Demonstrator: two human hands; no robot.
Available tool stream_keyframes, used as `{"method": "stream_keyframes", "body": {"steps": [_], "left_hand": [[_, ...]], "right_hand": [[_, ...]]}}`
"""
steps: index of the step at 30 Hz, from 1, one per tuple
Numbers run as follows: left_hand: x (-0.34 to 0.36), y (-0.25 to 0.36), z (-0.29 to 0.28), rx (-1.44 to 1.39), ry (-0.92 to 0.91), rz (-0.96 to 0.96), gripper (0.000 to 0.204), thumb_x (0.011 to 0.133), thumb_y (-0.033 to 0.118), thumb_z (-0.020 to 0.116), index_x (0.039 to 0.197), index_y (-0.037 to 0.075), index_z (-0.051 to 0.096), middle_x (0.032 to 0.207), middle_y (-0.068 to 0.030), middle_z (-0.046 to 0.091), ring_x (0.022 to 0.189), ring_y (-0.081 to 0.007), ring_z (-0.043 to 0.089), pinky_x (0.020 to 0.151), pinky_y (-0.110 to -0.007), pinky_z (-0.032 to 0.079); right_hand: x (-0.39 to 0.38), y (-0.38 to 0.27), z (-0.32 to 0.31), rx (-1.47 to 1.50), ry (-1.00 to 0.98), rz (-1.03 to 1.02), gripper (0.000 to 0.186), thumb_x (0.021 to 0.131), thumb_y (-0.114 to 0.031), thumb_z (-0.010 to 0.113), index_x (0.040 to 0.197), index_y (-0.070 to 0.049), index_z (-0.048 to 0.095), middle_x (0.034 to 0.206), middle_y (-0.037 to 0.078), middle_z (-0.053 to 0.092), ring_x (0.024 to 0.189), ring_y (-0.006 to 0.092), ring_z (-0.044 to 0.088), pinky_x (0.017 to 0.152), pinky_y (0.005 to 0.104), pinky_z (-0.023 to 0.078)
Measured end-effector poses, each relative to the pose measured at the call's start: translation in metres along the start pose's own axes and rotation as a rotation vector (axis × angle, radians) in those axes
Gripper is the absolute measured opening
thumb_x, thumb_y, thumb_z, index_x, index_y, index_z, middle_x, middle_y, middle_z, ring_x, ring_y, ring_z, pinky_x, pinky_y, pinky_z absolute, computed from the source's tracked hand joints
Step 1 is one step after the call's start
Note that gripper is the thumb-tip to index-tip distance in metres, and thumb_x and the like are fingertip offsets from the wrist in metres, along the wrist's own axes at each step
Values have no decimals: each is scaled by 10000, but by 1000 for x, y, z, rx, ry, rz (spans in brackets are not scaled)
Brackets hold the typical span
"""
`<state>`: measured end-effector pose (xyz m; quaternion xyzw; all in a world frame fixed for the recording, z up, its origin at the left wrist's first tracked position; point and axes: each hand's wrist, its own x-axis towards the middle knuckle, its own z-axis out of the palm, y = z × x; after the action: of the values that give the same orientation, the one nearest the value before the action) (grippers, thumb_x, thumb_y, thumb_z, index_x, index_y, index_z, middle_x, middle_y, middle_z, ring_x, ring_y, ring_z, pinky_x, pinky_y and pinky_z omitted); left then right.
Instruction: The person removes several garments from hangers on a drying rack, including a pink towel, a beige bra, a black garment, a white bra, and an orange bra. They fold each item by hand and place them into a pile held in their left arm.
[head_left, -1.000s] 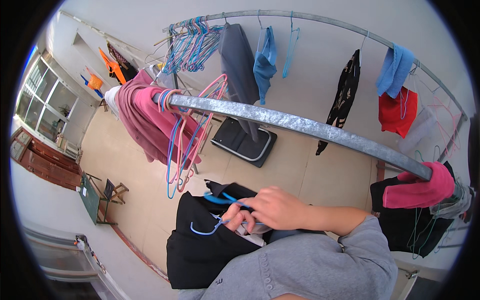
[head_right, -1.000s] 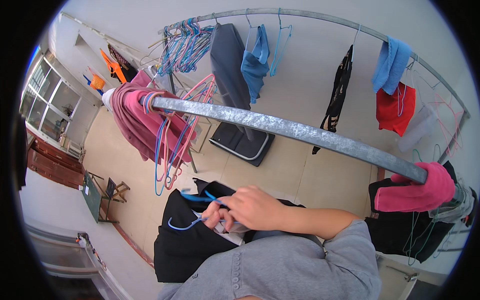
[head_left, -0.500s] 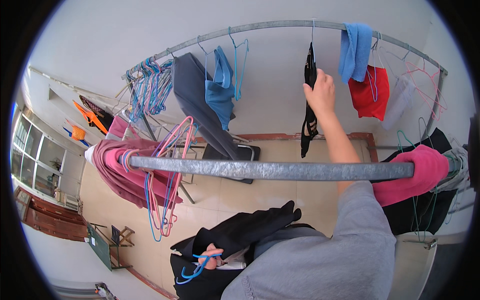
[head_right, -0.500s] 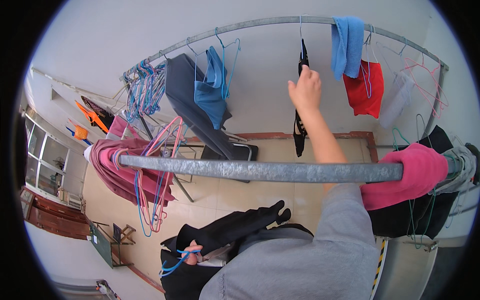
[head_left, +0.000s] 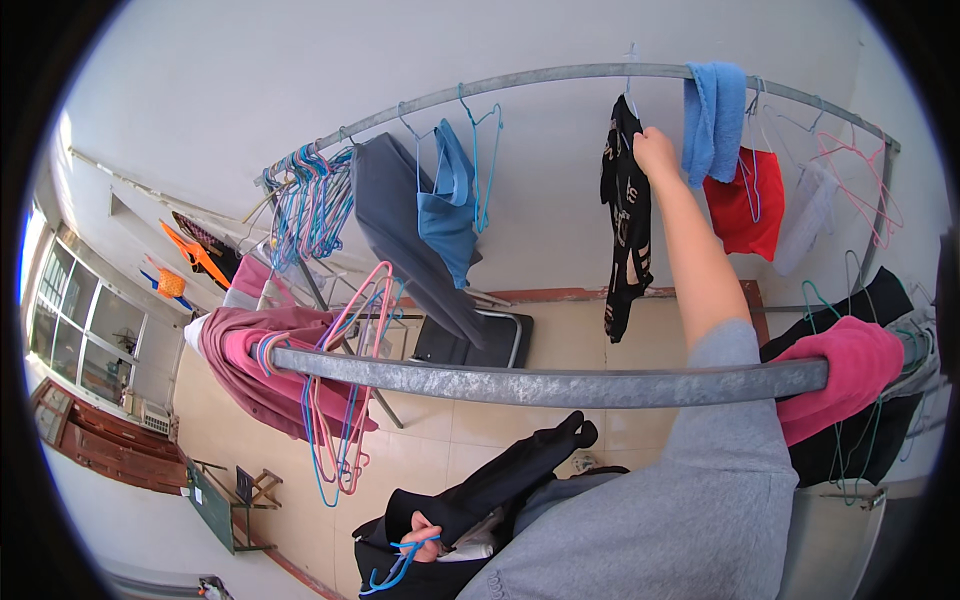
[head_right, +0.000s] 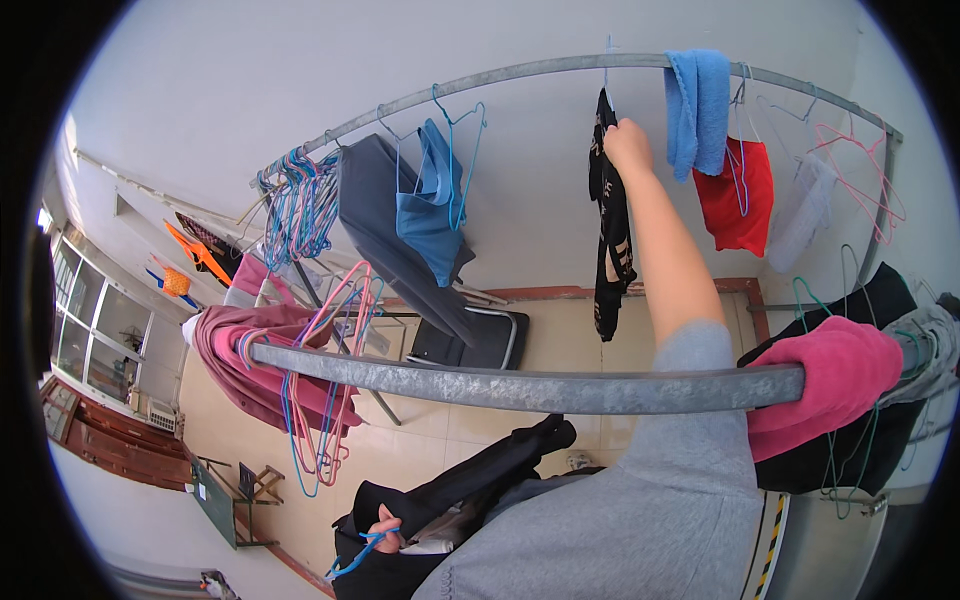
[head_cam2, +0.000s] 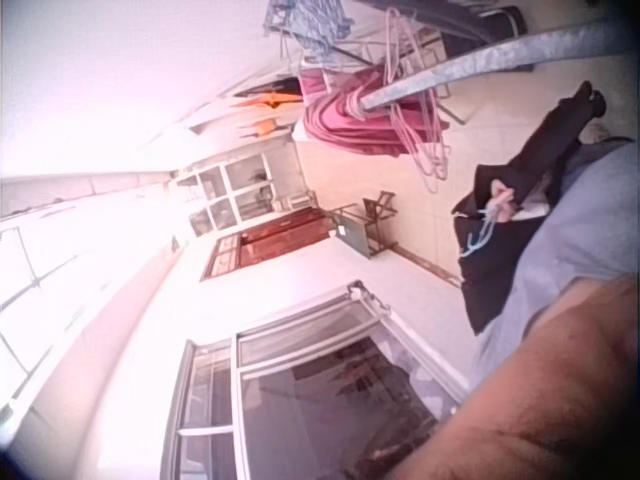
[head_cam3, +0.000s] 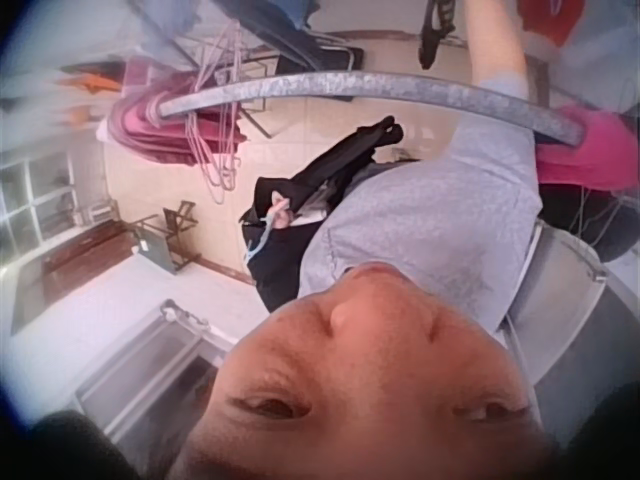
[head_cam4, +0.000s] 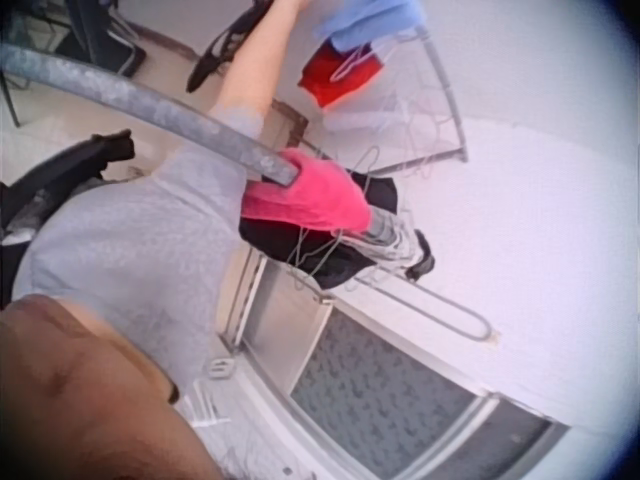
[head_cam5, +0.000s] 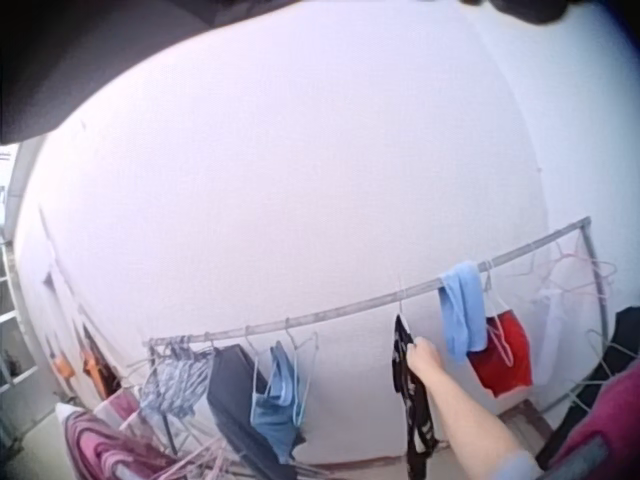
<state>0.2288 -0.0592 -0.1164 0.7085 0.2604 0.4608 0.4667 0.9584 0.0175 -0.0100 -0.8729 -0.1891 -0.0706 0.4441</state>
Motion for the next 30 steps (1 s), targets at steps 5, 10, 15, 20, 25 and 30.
{"method": "stream_keyframes", "body": {"steps": [5,10,15,20,25,30], "left_hand": [[8,-11,0,-148,-123,47,321,914,335,688,884,16,702,844,-118,583,808,-211,529,757,-338,403],[21,-17,20,-389,-155,314,267,918,197,665,899,-68,692,949,-234,618,860,-296,596,792,-386,474],[9,-25,14,-517,-150,383,233,915,128,664,916,-103,692,1063,-302,623,933,-350,628,856,-412,507],[-19,-59,-49,-676,-424,110,79,936,55,615,887,-5,627,1104,-220,662,1045,-327,635,954,-422,467],[-47,-101,-106,-495,-415,143,158,957,196,605,939,50,546,791,-71,634,759,-142,602,726,-257,490],[-27,-15,-72,-295,-609,157,503,1011,369,526,1416,105,383,805,-34,630,678,-112,552,667,-246,460]], "right_hand": [[10,36,21,84,-61,-10,369,869,-297,544,958,40,668,986,291,661,984,461,625,845,514,470],[-104,79,36,470,-195,-39,253,919,-210,636,758,-51,523,654,-11,457,635,92,432,584,299,380],[-238,114,14,745,-483,7,78,903,-94,658,930,-47,602,741,-53,567,646,25,497,590,210,409],[-334,131,-50,763,-650,-27,248,898,-130,652,1100,15,641,924,50,662,828,150,621,767,307,513],[-400,53,-106,266,-815,-542,234,842,-140,644,1034,-8,658,944,166,648,885,340,626,793,418,507],[-481,-3,-141,369,-891,-698,230,808,-126,632,1020,-48,676,963,141,662,965,339,623,815,432,505]]}}
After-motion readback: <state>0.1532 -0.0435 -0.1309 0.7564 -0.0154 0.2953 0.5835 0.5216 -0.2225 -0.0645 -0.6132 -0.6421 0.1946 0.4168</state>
